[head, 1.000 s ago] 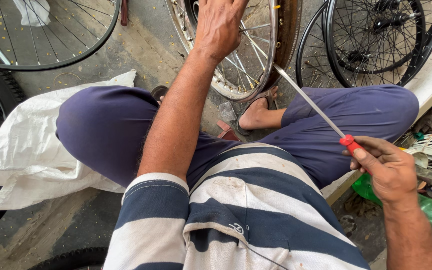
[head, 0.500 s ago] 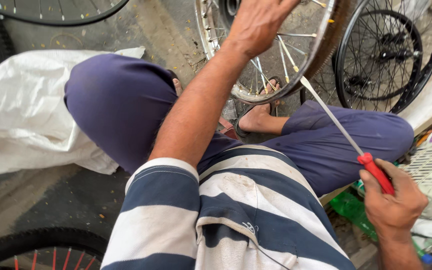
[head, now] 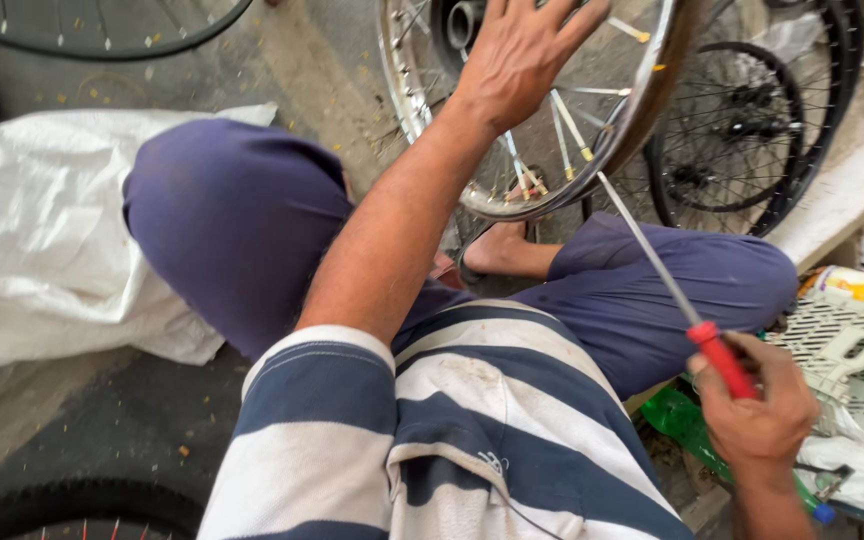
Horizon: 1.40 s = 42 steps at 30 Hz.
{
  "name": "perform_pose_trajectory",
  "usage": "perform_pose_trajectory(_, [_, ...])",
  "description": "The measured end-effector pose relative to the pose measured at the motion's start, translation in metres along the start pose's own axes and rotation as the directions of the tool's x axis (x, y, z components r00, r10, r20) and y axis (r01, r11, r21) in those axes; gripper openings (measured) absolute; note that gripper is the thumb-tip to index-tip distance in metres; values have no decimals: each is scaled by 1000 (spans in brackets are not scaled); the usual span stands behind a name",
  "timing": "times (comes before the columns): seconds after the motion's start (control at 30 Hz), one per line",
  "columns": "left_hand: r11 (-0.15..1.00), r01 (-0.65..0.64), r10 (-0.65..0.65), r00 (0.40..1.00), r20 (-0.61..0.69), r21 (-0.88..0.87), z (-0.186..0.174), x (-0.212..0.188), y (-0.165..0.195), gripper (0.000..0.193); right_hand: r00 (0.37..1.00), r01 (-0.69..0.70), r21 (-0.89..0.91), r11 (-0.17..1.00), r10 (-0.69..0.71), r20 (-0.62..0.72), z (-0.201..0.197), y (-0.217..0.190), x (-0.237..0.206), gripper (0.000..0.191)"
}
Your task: The person sits on the ground holding a spoked wheel and uses a red-handled screwdriver to turn the spoke nipples, adjusting the spokes around the rim. They rotate the wheel and reposition it while working, then lift and tilt the wheel at the end.
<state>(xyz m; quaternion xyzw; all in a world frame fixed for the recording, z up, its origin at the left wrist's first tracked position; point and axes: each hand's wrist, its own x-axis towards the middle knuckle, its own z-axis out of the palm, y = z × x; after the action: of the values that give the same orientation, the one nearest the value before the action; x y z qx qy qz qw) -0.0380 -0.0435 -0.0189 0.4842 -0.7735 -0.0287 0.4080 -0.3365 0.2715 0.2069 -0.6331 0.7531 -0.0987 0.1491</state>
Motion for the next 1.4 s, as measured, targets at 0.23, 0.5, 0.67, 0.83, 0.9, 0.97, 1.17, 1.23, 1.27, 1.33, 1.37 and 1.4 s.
perform_pose_trajectory(0.23, [1000,8,-11,989,151,17,-18,8,9,70,999,-41,187,981,40,11,-1,-10,7,46])
perform_pose_trajectory(0.5, [999,-16,10,993,117,51,-10,5,10,79,972,-206,357,911,150,178,0,-10,11,47])
perform_pose_trajectory(0.67, [999,-7,3,994,109,36,-10,3,6,85,824,-563,660,498,398,403,1,-7,10,48])
perform_pose_trajectory(0.83, [1000,7,-7,985,172,3,-7,1,6,83,997,76,-136,988,-79,-20,2,-5,7,46])
perform_pose_trajectory(0.9, [999,-25,21,997,78,48,-6,0,7,78,998,-65,58,996,66,-3,1,-5,7,40])
perform_pose_trajectory(0.97, [998,-32,28,998,58,60,-6,-1,6,76,779,-625,692,360,343,525,1,-6,6,48])
perform_pose_trajectory(1.17, [1000,-7,8,989,148,-7,-10,6,6,72,994,-73,-95,993,65,-84,5,-11,7,38])
perform_pose_trajectory(1.23, [1000,5,-1,982,190,-25,-13,7,7,71,894,-448,473,759,372,249,7,-10,10,46])
perform_pose_trajectory(1.27, [1000,0,6,978,206,-29,-15,8,7,71,789,-613,636,469,403,463,8,-10,11,50])
perform_pose_trajectory(1.33, [1000,12,-6,973,230,-23,-19,10,6,73,996,-82,126,989,84,-9,10,-6,13,45])
perform_pose_trajectory(1.37, [1000,9,-3,976,218,-26,-20,10,6,74,972,162,-255,953,-199,-126,11,-4,12,43])
perform_pose_trajectory(1.4, [1000,4,3,978,207,-31,-22,10,6,75,995,-65,27,998,67,-72,12,-2,12,42])
